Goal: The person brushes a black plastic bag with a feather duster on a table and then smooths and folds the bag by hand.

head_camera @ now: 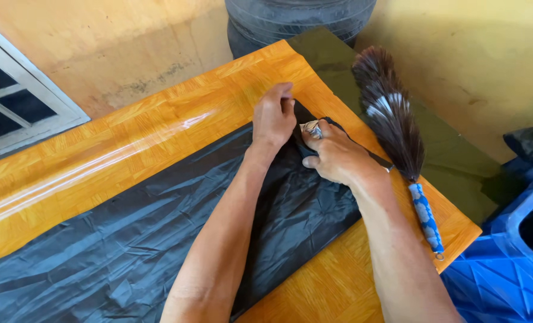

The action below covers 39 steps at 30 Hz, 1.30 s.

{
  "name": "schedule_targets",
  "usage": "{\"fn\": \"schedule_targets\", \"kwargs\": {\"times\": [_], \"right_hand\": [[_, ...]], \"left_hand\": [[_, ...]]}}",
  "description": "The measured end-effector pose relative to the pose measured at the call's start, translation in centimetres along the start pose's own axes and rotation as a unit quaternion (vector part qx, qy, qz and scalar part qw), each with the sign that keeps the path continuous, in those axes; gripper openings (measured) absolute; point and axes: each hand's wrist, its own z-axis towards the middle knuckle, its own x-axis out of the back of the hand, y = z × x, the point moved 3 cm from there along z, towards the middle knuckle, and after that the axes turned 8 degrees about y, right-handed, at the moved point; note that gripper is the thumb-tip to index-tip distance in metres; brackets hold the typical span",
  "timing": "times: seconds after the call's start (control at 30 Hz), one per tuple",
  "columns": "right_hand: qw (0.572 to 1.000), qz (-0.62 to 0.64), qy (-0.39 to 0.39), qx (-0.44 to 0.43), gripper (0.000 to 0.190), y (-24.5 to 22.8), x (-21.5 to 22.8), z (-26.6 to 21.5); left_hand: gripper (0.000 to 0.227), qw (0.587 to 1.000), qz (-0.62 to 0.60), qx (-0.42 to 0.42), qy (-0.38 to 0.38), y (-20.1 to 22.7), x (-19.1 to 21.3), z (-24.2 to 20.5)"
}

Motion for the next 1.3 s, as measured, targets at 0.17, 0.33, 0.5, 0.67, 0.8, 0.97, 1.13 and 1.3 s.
{"fn": "schedule_targets", "kwargs": {"times": [0.17,0.33,0.5,0.67,0.8,0.97,1.13,1.3], "right_hand": [[1.0,-0.013,-0.013,-0.001,0.064,-0.7,0.7,-0.6],[0.999,-0.019,0.042,0.019,0.061,-0.9,1.1,-0.8],[0.996,0.024,0.081,0.011,0.047,-1.0,2.3,-1.7],[0.992,0.032,0.121,-0.03,0.046,-0.3,2.1,-0.6],[0.984,0.07,0.145,-0.081,0.038,0.4,1.2,-0.1],[0.973,0.118,0.176,-0.095,0.032,1.4,-0.5,1.3],[0.97,0.103,0.199,-0.09,0.014,2.1,-1.6,2.0],[0.974,0.054,0.216,-0.043,0.022,-0.6,0.8,0.1]], "left_hand": [[0.031,0.981,0.062,0.06,-0.173,-0.2,0.3,0.2],[0.034,0.963,0.092,0.065,-0.246,1.1,1.1,0.2],[0.026,0.976,0.016,0.07,-0.207,2.8,2.5,0.2],[0.025,0.97,-0.031,0.088,-0.224,2.4,2.8,0.8],[0.056,0.942,-0.114,0.147,-0.28,5.3,5.3,0.1],[0.072,0.934,-0.079,0.129,-0.323,2.1,3.4,0.4],[0.058,0.937,-0.091,0.154,-0.301,1.8,3.1,0.1],[0.048,0.951,-0.088,0.162,-0.247,0.8,2.1,0.4]]}}
